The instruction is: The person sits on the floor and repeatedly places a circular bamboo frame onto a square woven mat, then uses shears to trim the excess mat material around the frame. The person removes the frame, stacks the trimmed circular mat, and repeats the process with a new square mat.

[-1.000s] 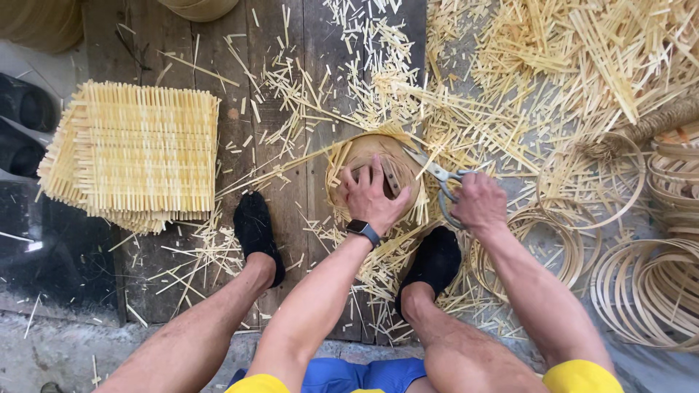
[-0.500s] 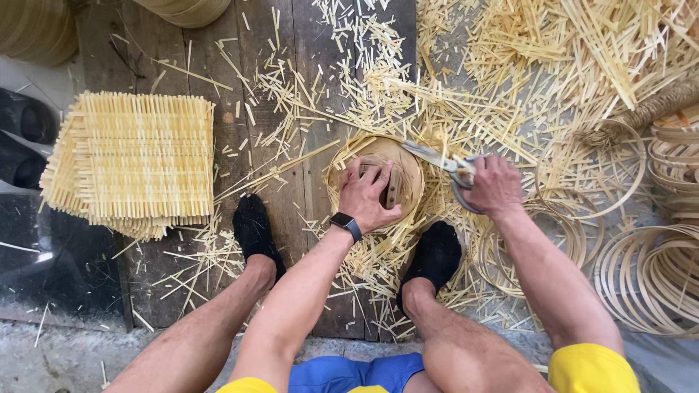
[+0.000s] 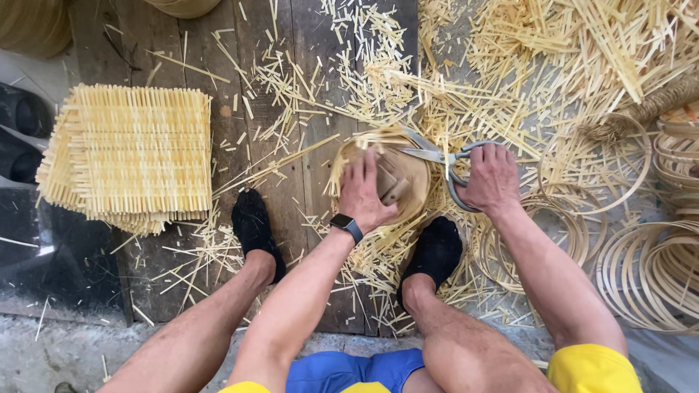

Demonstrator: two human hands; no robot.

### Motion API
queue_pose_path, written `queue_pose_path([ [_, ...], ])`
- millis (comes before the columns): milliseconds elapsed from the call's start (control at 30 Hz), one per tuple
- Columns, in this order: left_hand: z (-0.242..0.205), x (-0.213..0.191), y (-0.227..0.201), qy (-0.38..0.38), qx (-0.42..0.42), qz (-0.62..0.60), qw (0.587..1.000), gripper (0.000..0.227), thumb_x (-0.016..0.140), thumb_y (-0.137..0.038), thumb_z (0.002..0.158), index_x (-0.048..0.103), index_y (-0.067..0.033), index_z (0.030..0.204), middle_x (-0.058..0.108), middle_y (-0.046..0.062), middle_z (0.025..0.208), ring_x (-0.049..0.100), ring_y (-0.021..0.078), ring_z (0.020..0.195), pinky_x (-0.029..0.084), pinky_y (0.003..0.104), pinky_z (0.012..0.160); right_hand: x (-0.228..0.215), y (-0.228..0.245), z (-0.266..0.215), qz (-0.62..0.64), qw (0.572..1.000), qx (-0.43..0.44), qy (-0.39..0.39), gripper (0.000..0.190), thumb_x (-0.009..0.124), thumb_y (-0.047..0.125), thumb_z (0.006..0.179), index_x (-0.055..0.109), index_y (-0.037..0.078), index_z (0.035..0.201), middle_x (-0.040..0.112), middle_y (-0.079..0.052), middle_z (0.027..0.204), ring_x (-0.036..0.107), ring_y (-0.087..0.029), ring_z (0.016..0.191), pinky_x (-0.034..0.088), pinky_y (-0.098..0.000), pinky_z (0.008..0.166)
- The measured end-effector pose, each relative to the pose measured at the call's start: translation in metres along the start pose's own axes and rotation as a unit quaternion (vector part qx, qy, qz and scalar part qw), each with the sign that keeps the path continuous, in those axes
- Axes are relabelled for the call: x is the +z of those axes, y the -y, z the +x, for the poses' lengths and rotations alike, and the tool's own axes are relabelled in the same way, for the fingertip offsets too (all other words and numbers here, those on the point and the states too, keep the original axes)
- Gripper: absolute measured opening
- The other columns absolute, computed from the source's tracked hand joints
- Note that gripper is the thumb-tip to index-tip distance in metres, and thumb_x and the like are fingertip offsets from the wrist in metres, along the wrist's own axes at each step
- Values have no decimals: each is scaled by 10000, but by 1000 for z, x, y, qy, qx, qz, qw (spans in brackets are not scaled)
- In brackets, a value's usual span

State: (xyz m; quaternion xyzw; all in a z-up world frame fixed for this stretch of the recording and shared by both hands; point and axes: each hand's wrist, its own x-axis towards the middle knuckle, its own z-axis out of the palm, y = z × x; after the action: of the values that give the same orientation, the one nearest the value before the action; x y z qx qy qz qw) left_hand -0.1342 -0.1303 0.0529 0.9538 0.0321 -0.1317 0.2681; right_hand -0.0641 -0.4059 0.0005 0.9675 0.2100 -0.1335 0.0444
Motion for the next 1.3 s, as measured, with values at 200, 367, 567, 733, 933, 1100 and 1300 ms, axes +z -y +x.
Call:
queue_pose_path([
  [200, 1, -12, 4, 47, 72, 22, 996, 1406, 942, -318, 418, 161, -94, 1565, 404, 226, 1394, 408, 421, 1320, 217, 609, 1197, 10, -5, 1, 34, 997, 33, 69, 261, 522, 242, 999, 631, 11, 1050, 654, -153, 938, 657, -234, 829, 556, -370, 735],
  [367, -3, -17, -2, -17, 80, 6, 997, 1258, 940, -277, 460, 289, -209, 1535, 423, 134, 1428, 396, 397, 1314, 296, 554, 1151, 20, -11, 0, 10, 999, -11, -36, 375, 598, 375, 921, 648, 17, 1016, 642, -150, 873, 630, -223, 755, 541, -366, 658],
  [567, 0, -22, 0, 63, 117, 20, 991, 1213, 928, -225, 459, 356, -217, 1528, 435, 108, 1406, 406, 375, 1307, 322, 534, 1140, 32, -2, 2, 0, 999, 0, -53, 366, 593, 380, 895, 630, 16, 904, 646, -147, 840, 643, -234, 743, 565, -367, 667],
  [733, 4, -26, 10, 97, 168, 5, 981, 1214, 921, -155, 435, 378, -231, 1518, 450, 95, 1405, 392, 371, 1357, 326, 511, 1171, 29, -5, 3, 46, 995, 20, 84, 302, 536, 316, 1088, 636, 31, 1090, 660, -163, 1013, 661, -213, 865, 565, -357, 753],
  [933, 13, -27, 15, 138, 224, 50, 964, 1243, 935, -179, 437, 350, -265, 1530, 416, 98, 1472, 370, 380, 1392, 297, 544, 1186, 17, 0, 14, -54, 998, -12, -17, 533, 691, 408, 699, 662, 21, 1064, 655, -142, 960, 654, -226, 863, 581, -359, 774],
  [1100, -5, -20, 5, -68, 134, 12, 989, 1265, 882, -550, 515, 272, -142, 1545, 315, 308, 1496, 323, 523, 1366, 232, 659, 1113, 3, -13, 14, -17, 995, -19, 99, 417, 646, 367, 921, 679, 29, 1163, 666, -160, 992, 662, -229, 879, 586, -365, 748],
  [1300, 10, 20, -26, -108, -200, -15, 974, 1075, 756, -723, 733, 462, -4, 1475, 516, 214, 1374, 400, 468, 1326, 322, 642, 1141, 1, 1, 10, -25, 1000, -6, 1, 689, 687, 591, 781, 653, -27, 1084, 648, -168, 968, 651, -265, 876, 573, -383, 767],
])
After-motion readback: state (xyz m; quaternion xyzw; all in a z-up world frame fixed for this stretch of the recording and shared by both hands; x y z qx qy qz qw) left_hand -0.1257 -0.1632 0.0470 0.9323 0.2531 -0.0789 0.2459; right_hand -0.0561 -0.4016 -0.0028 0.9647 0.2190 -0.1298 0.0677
